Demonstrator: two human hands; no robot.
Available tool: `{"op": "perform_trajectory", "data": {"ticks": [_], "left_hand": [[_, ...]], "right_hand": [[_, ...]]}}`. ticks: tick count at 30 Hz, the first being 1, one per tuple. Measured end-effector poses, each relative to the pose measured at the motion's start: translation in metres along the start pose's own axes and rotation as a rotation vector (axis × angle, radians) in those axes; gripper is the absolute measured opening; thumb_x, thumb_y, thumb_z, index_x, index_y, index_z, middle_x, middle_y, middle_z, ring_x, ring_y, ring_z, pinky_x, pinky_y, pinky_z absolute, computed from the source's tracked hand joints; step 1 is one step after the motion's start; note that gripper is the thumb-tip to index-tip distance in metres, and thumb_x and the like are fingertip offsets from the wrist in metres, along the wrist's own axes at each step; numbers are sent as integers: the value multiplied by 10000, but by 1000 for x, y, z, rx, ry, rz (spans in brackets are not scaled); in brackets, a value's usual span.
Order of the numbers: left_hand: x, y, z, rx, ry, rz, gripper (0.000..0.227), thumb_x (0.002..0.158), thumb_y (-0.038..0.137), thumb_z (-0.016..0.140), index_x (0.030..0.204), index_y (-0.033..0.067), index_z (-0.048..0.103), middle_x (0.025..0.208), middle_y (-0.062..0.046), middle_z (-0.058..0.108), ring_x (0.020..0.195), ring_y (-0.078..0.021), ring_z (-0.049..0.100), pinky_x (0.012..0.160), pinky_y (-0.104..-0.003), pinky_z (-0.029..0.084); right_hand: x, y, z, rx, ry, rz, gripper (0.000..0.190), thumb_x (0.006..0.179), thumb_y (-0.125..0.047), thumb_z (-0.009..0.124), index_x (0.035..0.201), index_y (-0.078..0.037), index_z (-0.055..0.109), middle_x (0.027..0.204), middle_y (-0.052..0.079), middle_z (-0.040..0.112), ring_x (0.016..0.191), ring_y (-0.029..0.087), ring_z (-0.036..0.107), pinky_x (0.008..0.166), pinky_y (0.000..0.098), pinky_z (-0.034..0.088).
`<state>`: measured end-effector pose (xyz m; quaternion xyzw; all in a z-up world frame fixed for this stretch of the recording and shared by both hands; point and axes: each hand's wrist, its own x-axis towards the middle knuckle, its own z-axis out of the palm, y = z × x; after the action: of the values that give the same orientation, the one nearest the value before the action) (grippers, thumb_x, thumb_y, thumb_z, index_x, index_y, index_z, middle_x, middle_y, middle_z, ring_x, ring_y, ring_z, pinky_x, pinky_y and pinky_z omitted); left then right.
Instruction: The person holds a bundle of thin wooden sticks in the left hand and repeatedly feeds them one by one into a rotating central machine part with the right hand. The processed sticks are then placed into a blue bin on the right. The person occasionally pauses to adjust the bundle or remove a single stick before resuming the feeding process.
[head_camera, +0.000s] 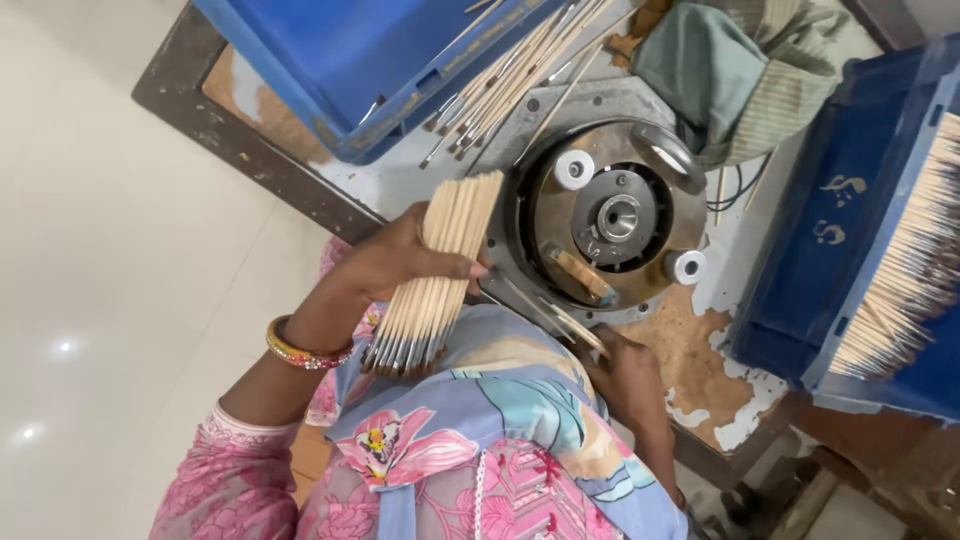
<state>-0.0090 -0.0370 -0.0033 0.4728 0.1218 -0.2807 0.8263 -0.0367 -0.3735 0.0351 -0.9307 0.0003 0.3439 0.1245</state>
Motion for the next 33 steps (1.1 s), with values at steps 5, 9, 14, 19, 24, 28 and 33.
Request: {"op": "perform_trajectory", "data": {"ticks": [5, 9, 14, 19, 24, 28, 33], "left_hand": [[13, 5, 34, 52, -232, 62, 668, 763, 84, 829, 1357, 4, 534, 1086, -94, 742, 872, -169, 740, 746, -324, 652], [33, -11, 55, 217, -523, 76, 637, 791, 55, 820, 1376, -60, 599, 1206, -109, 765, 930, -138, 720, 810, -310, 641], [30, 12, 66, 328, -473, 26, 670, 764, 86, 859, 1366, -7, 580, 1108, -108, 775, 953, -124, 729, 806, -301, 626], [32, 6, 35, 242, -328, 39, 689, 741, 86, 836, 1360, 29, 539, 1039, -95, 765, 832, -144, 724, 731, -306, 625], [49, 0, 18, 40, 268, 168, 422, 812, 86, 845, 1143, -44, 618, 947, -146, 710, 791, -243, 743, 676, -377, 646], [45, -10, 18, -245, 178, -159, 419, 795, 137, 808, 1129, -4, 596, 940, -136, 708, 785, -296, 764, 598, -420, 646], [32, -21, 15, -195, 191, -102, 507, 764, 120, 812, 1198, -9, 583, 1003, -158, 739, 854, -306, 788, 676, -412, 669]], "right_hand": [[-30, 19, -43, 423, 258, -417, 221, 785, -36, 731, 1006, -18, 737, 851, 87, 748, 686, 170, 686, 590, 316, 524], [-6, 32, -54, 850, 495, -564, 81, 942, -18, 756, 969, -21, 680, 868, 18, 685, 720, 59, 590, 609, 224, 440], [20, -25, -72, 786, 570, -497, 81, 946, 3, 725, 1026, 4, 708, 832, 36, 705, 700, 62, 624, 581, 236, 496], [27, 12, -100, 824, 667, -359, 126, 1033, -92, 636, 1050, 15, 701, 762, 63, 678, 525, 83, 517, 446, 221, 393], [-17, -20, -113, 495, 922, -273, 189, 1133, -133, 608, 1102, 42, 672, 798, 89, 682, 671, 110, 636, 575, 266, 480], [30, -6, -72, 471, 915, -416, 105, 1038, -61, 610, 1133, -28, 642, 935, 125, 736, 710, 182, 677, 632, 324, 531], [77, -15, -52, 213, 677, -358, 157, 965, -24, 668, 1110, 23, 630, 785, 181, 665, 672, 314, 659, 609, 407, 492]]}}
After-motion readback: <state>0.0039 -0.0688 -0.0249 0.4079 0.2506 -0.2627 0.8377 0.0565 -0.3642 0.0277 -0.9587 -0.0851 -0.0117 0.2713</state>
